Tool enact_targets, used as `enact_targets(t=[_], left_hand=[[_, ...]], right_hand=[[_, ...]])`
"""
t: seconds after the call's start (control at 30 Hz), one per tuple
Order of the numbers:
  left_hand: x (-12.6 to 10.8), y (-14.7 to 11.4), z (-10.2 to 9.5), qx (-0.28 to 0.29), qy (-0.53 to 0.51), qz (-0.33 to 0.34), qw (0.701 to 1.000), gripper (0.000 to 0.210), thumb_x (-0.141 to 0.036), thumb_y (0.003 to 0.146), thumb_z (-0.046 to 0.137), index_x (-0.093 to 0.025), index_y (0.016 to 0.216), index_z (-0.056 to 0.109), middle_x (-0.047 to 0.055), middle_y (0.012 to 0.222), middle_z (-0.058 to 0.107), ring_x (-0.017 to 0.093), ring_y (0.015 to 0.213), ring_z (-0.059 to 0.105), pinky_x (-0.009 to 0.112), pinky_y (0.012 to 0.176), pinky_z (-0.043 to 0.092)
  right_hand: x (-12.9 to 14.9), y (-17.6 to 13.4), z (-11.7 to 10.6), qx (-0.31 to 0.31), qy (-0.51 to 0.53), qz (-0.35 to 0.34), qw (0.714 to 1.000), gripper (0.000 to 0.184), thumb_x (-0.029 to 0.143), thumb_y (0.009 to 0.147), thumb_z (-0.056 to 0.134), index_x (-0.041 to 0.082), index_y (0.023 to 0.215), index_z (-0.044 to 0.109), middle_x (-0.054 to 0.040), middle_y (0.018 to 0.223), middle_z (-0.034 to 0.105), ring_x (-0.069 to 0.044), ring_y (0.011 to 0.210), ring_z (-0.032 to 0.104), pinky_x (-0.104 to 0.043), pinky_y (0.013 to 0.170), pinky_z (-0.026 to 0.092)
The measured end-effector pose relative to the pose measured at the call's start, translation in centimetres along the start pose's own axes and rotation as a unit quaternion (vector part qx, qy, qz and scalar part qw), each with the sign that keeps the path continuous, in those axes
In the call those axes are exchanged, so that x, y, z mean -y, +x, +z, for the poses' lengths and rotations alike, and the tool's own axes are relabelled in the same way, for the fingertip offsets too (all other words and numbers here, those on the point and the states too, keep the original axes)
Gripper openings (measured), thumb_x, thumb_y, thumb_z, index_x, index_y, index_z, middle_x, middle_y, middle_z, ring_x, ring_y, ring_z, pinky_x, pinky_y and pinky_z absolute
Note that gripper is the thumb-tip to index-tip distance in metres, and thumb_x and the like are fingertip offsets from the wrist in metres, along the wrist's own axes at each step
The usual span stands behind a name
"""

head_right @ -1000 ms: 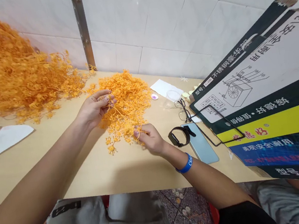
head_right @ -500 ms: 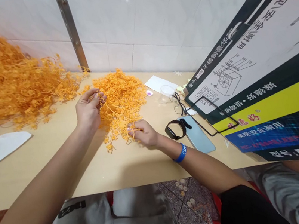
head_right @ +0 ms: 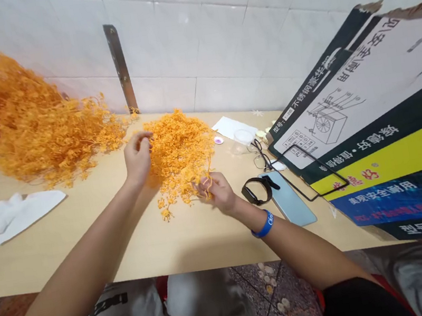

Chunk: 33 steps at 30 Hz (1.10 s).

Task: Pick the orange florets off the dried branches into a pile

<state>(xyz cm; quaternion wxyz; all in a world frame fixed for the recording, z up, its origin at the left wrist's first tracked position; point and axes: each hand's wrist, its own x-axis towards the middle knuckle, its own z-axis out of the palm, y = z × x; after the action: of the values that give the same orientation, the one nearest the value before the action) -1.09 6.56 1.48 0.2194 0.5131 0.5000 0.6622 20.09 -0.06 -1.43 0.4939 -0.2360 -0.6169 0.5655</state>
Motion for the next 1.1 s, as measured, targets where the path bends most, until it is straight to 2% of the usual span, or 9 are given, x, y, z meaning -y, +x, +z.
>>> enact_targets(t=[0.2, 0.33, 0.47, 0.57, 0.7, 0.8, 0.9, 0.97, 1.1], left_hand=[[0.0, -1.5, 0.2, 0.076, 0.152, 0.050, 0.984, 0.028, -0.033, 0.094, 0.051, -0.016, 0.095, 0.074, 0.012, 0.120, 0.061, 0.026, 0.120, 0.054, 0.042, 0.108, 0.039], [-0.8, -2.9, 0.8, 0.202, 0.068, 0.099, 0.972, 0.042, -0.045, 0.098, 0.040, -0.019, 0.116, 0.067, 0.011, 0.134, 0.058, 0.024, 0.131, 0.048, 0.043, 0.115, 0.033], [-1.9, -5.3, 2.1, 0.370, -0.039, 0.037, 0.927, 0.067, -0.061, 0.088, 0.054, -0.022, 0.143, 0.046, 0.012, 0.151, 0.044, 0.030, 0.140, 0.040, 0.047, 0.115, 0.034], [-2.3, -6.7, 2.9, 0.417, -0.064, -0.001, 0.907, 0.088, -0.060, 0.080, 0.066, -0.021, 0.151, 0.033, 0.014, 0.153, 0.041, 0.033, 0.144, 0.033, 0.046, 0.115, 0.036], [-2.5, -7.5, 3.5, 0.391, -0.077, -0.031, 0.917, 0.076, -0.054, 0.086, 0.061, -0.018, 0.149, 0.038, 0.013, 0.150, 0.045, 0.032, 0.139, 0.042, 0.040, 0.108, 0.045], [-2.4, -7.7, 3.7, 0.371, -0.068, -0.025, 0.926, 0.061, -0.047, 0.091, 0.054, -0.015, 0.143, 0.048, 0.015, 0.140, 0.055, 0.029, 0.119, 0.060, 0.038, 0.097, 0.052], [-2.5, -7.9, 4.0, 0.370, -0.078, -0.032, 0.925, 0.051, -0.043, 0.095, 0.047, -0.014, 0.137, 0.054, 0.011, 0.098, 0.073, 0.022, 0.078, 0.069, 0.034, 0.072, 0.056], [-2.6, -7.9, 4.1, 0.350, -0.091, -0.035, 0.932, 0.046, -0.043, 0.096, 0.046, -0.015, 0.130, 0.061, 0.005, 0.071, 0.070, 0.020, 0.064, 0.065, 0.031, 0.065, 0.054], [-3.0, -7.2, 3.9, 0.200, -0.111, 0.004, 0.973, 0.034, -0.040, 0.096, 0.049, -0.015, 0.102, 0.071, 0.008, 0.088, 0.073, 0.020, 0.091, 0.069, 0.031, 0.085, 0.052]], right_hand=[[0.8, 1.0, -0.4, 0.037, 0.119, 0.047, 0.991, 0.055, 0.067, 0.084, 0.055, 0.021, 0.055, 0.044, 0.0030, 0.049, 0.033, -0.012, 0.048, 0.029, -0.025, 0.045, 0.028], [0.5, 1.1, -0.6, 0.011, 0.118, 0.045, 0.992, 0.052, 0.062, 0.084, 0.058, 0.020, 0.057, 0.047, 0.0031, 0.051, 0.035, -0.011, 0.049, 0.031, -0.025, 0.046, 0.030], [-0.7, 1.0, -0.9, -0.040, 0.044, 0.044, 0.997, 0.052, 0.063, 0.084, 0.058, 0.019, 0.059, 0.049, 0.0020, 0.055, 0.041, -0.011, 0.052, 0.039, -0.025, 0.049, 0.033], [-1.7, 0.9, -1.2, -0.074, -0.019, 0.056, 0.995, 0.052, 0.063, 0.082, 0.061, 0.018, 0.060, 0.048, 0.0024, 0.056, 0.044, -0.010, 0.052, 0.040, -0.025, 0.049, 0.036], [-2.2, 1.0, -1.4, -0.077, -0.033, 0.071, 0.994, 0.052, 0.066, 0.078, 0.063, 0.019, 0.060, 0.049, 0.0026, 0.054, 0.045, -0.011, 0.051, 0.043, -0.025, 0.048, 0.038], [-2.2, 1.0, -1.4, -0.068, -0.025, 0.083, 0.994, 0.055, 0.069, 0.079, 0.059, 0.018, 0.060, 0.052, 0.0006, 0.055, 0.049, -0.012, 0.052, 0.047, -0.026, 0.049, 0.039], [-1.9, 0.9, -1.3, -0.055, -0.014, 0.082, 0.995, 0.059, 0.073, 0.081, 0.053, 0.018, 0.060, 0.055, -0.0014, 0.056, 0.051, -0.014, 0.053, 0.049, -0.027, 0.050, 0.039], [-1.5, 0.8, -1.1, -0.035, -0.020, 0.080, 0.996, 0.059, 0.072, 0.084, 0.049, 0.018, 0.061, 0.056, -0.0026, 0.060, 0.053, -0.014, 0.055, 0.049, -0.027, 0.051, 0.038], [-0.9, 0.7, -0.7, 0.002, -0.045, 0.064, 0.997, 0.055, 0.065, 0.088, 0.051, 0.017, 0.064, 0.059, -0.0030, 0.064, 0.053, -0.013, 0.059, 0.047, -0.027, 0.054, 0.036]])
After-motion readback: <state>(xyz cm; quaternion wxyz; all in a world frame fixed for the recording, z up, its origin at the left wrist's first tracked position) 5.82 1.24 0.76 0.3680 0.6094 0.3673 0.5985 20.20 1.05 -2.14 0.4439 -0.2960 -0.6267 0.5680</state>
